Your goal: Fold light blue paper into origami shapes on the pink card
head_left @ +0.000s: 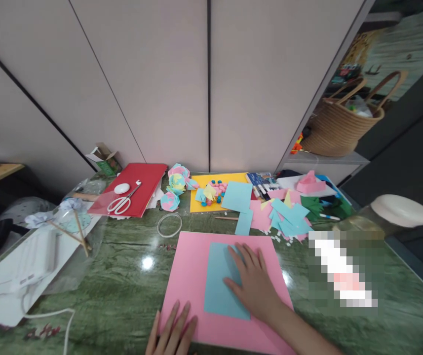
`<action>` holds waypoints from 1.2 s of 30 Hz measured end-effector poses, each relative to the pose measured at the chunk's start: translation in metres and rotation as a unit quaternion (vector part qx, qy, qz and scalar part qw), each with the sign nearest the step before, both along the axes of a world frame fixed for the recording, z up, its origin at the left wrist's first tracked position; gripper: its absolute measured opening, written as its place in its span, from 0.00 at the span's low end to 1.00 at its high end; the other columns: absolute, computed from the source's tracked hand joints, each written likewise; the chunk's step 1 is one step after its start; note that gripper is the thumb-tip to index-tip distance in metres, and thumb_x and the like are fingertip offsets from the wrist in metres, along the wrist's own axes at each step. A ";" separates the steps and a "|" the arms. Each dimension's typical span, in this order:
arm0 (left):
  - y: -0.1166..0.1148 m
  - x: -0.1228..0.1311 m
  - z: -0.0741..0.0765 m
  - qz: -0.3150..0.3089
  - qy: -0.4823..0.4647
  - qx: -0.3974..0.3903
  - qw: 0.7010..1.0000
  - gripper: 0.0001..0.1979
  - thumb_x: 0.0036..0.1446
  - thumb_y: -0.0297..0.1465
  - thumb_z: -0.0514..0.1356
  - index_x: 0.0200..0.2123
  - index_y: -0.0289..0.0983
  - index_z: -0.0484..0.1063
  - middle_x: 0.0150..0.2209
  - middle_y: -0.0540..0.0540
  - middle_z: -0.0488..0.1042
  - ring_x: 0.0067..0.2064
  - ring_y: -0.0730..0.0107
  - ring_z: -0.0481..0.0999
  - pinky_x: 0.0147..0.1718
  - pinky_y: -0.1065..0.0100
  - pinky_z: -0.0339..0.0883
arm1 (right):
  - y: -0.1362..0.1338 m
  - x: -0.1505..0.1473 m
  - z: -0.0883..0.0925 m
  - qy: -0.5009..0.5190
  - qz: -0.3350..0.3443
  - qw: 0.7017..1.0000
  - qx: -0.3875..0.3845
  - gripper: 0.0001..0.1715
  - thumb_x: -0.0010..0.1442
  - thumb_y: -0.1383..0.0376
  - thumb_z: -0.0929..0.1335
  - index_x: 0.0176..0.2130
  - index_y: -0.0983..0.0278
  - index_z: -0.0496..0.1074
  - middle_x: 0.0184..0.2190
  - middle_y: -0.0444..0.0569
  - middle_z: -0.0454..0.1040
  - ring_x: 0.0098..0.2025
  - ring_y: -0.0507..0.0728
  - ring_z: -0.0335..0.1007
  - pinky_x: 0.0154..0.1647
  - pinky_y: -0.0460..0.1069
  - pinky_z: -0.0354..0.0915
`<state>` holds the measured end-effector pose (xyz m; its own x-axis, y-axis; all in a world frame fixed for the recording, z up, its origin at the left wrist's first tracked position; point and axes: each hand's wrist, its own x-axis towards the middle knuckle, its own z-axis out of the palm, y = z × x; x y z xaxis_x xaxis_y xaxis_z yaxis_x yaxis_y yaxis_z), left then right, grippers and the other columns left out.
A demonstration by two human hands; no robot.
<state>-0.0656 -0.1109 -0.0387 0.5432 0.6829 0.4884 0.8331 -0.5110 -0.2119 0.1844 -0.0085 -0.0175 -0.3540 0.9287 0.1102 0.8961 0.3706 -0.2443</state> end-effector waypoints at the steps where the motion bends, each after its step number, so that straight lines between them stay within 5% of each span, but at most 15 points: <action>1: 0.000 -0.001 0.003 -0.019 0.016 -0.014 1.000 0.17 0.54 0.29 0.52 0.47 0.41 0.69 0.47 0.48 0.73 0.63 0.64 0.48 0.61 0.53 0.34 | 0.001 0.000 0.002 0.005 -0.001 1.000 -0.005 0.37 0.57 0.50 0.59 0.61 0.59 0.48 0.60 0.52 0.53 0.62 0.64 0.42 0.60 0.65 0.36; 9: -0.004 0.006 0.033 0.033 -0.023 -0.144 0.989 0.21 0.54 0.29 0.53 0.53 0.39 0.63 0.54 0.44 0.65 0.58 0.62 0.59 0.60 0.51 0.36 | 0.008 0.001 0.009 0.053 -0.011 0.998 -0.011 0.39 0.51 0.54 0.65 0.59 0.61 0.52 0.54 0.52 0.60 0.58 0.62 0.50 0.61 0.62 0.39; 12: 0.021 0.016 0.056 0.021 -0.047 -0.230 0.972 0.23 0.55 0.25 0.51 0.55 0.38 0.59 0.56 0.43 0.62 0.59 0.61 0.56 0.57 0.52 0.47 | 0.011 0.001 0.008 0.063 -0.002 0.998 -0.019 0.40 0.50 0.54 0.66 0.59 0.60 0.52 0.54 0.52 0.59 0.57 0.62 0.50 0.61 0.62 0.40; 16: 0.078 0.030 0.073 -0.027 -0.050 -0.320 0.946 0.23 0.57 0.28 0.51 0.57 0.38 0.56 0.58 0.44 0.59 0.60 0.60 0.53 0.57 0.53 0.49 | 0.018 0.002 0.008 0.073 0.009 0.997 -0.036 0.41 0.49 0.54 0.68 0.58 0.61 0.52 0.54 0.53 0.58 0.58 0.62 0.50 0.61 0.63 0.39; 20: 0.115 0.034 0.063 -0.066 -0.027 -0.375 0.924 0.27 0.57 0.38 0.54 0.58 0.40 0.54 0.60 0.44 0.54 0.60 0.54 0.51 0.55 0.51 0.50 | 0.020 0.004 0.008 0.104 0.008 0.992 -0.065 0.41 0.49 0.55 0.68 0.58 0.60 0.52 0.55 0.53 0.56 0.59 0.63 0.49 0.62 0.63 0.39; 24: 0.122 0.034 0.053 -0.060 -0.016 -0.397 0.916 0.28 0.57 0.40 0.53 0.59 0.42 0.51 0.62 0.45 0.51 0.60 0.51 0.50 0.52 0.49 0.50 | 0.020 0.010 0.011 0.216 -0.060 0.970 -0.090 0.32 0.54 0.60 0.66 0.56 0.56 0.55 0.58 0.52 0.51 0.60 0.62 0.48 0.59 0.61 0.51; 30: 0.126 0.035 0.047 -0.064 -0.023 -0.392 0.918 0.28 0.57 0.42 0.52 0.59 0.42 0.51 0.62 0.45 0.50 0.61 0.50 0.47 0.53 0.46 0.43 | 0.020 0.021 0.016 0.472 -0.169 0.843 -0.194 0.33 0.57 0.61 0.64 0.59 0.54 0.47 0.56 0.53 0.57 0.53 0.59 0.63 0.47 0.56 0.67; 36: 0.130 0.035 0.038 -0.062 -0.021 -0.377 0.924 0.27 0.59 0.44 0.48 0.60 0.44 0.51 0.63 0.47 0.47 0.62 0.51 0.45 0.54 0.47 0.39 | 0.011 0.015 0.020 0.403 -0.217 0.875 -0.157 0.31 0.55 0.62 0.66 0.57 0.56 0.55 0.59 0.52 0.52 0.59 0.62 0.53 0.56 0.61 0.58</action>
